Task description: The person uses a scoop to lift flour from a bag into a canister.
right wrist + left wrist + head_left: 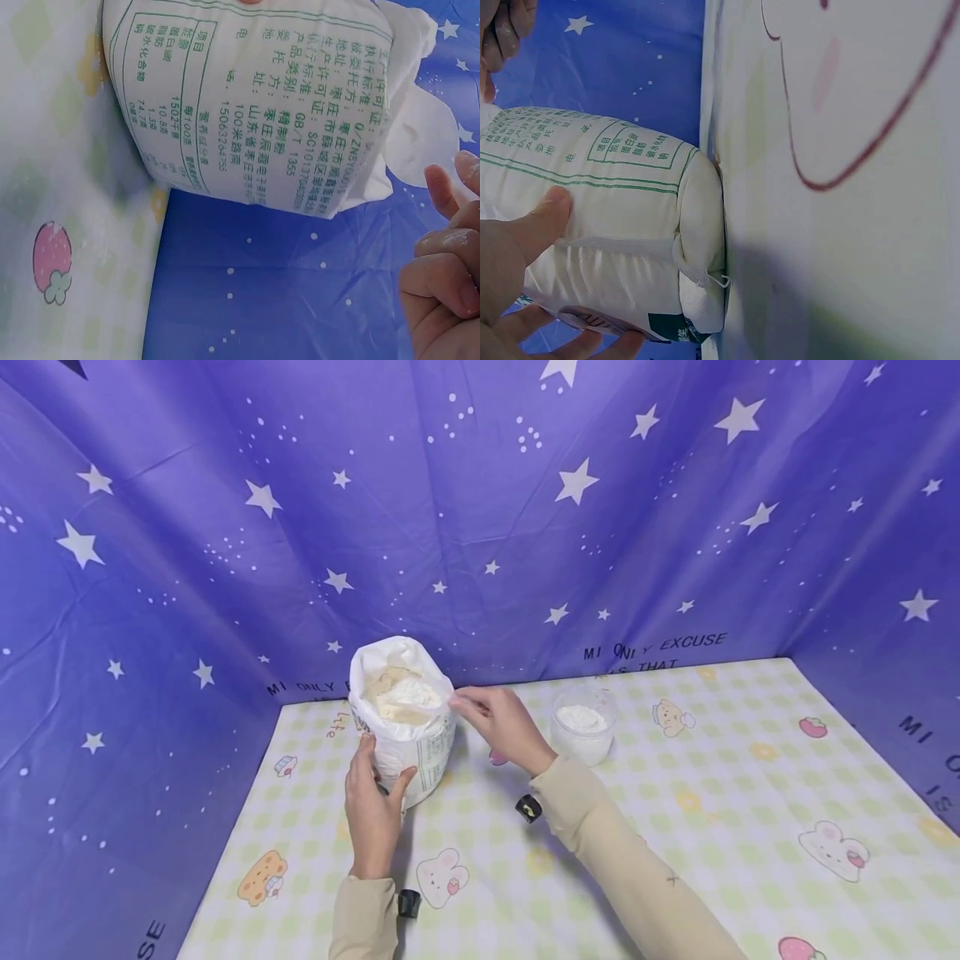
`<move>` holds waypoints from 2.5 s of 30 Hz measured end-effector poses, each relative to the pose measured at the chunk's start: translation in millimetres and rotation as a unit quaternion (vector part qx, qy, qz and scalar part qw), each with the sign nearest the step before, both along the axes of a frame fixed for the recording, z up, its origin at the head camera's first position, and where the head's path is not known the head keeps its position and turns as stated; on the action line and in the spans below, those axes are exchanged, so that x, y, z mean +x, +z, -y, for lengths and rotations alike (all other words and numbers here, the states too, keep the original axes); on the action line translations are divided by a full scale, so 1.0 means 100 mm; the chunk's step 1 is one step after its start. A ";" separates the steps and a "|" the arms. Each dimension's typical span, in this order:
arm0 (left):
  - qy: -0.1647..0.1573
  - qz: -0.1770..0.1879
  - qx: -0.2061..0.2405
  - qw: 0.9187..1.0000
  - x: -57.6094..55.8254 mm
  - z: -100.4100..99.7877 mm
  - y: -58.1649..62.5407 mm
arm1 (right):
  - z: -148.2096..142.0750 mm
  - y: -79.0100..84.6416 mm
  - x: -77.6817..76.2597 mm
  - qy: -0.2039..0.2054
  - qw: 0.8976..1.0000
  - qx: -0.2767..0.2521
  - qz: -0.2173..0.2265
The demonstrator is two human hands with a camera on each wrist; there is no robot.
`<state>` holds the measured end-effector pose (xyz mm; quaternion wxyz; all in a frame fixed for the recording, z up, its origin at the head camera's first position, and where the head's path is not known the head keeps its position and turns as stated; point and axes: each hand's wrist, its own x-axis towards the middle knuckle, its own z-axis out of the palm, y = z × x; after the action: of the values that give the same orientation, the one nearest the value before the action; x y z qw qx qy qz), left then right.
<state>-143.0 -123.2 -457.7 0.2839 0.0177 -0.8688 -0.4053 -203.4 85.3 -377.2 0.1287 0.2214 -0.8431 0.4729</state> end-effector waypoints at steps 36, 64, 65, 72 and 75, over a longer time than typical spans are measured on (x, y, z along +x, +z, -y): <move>0.002 0.016 0.006 1.000 0.02 -0.02 0.03 | -0.47 -0.09 0.18 -0.034 0.999 -0.023 -0.007; 0.003 0.011 0.002 1.000 0.00 0.00 0.01 | -0.82 -0.16 0.32 -0.063 0.997 -0.043 0.003; 0.003 0.011 0.001 1.000 0.00 0.00 0.01 | -0.84 -0.16 0.32 -0.064 0.997 -0.045 0.004; 0.004 0.008 0.000 1.000 -0.01 0.00 0.01 | -0.94 -0.17 0.36 -0.074 0.996 -0.050 0.011; 0.003 0.010 0.001 1.000 -0.01 0.00 0.01 | -0.99 -0.19 0.38 -0.078 0.995 -0.057 0.010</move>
<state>-144.2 -123.3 -456.3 0.2764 0.0247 -0.8712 -0.4050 -165.9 184.8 -396.0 0.1695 0.1429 -0.8307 0.5107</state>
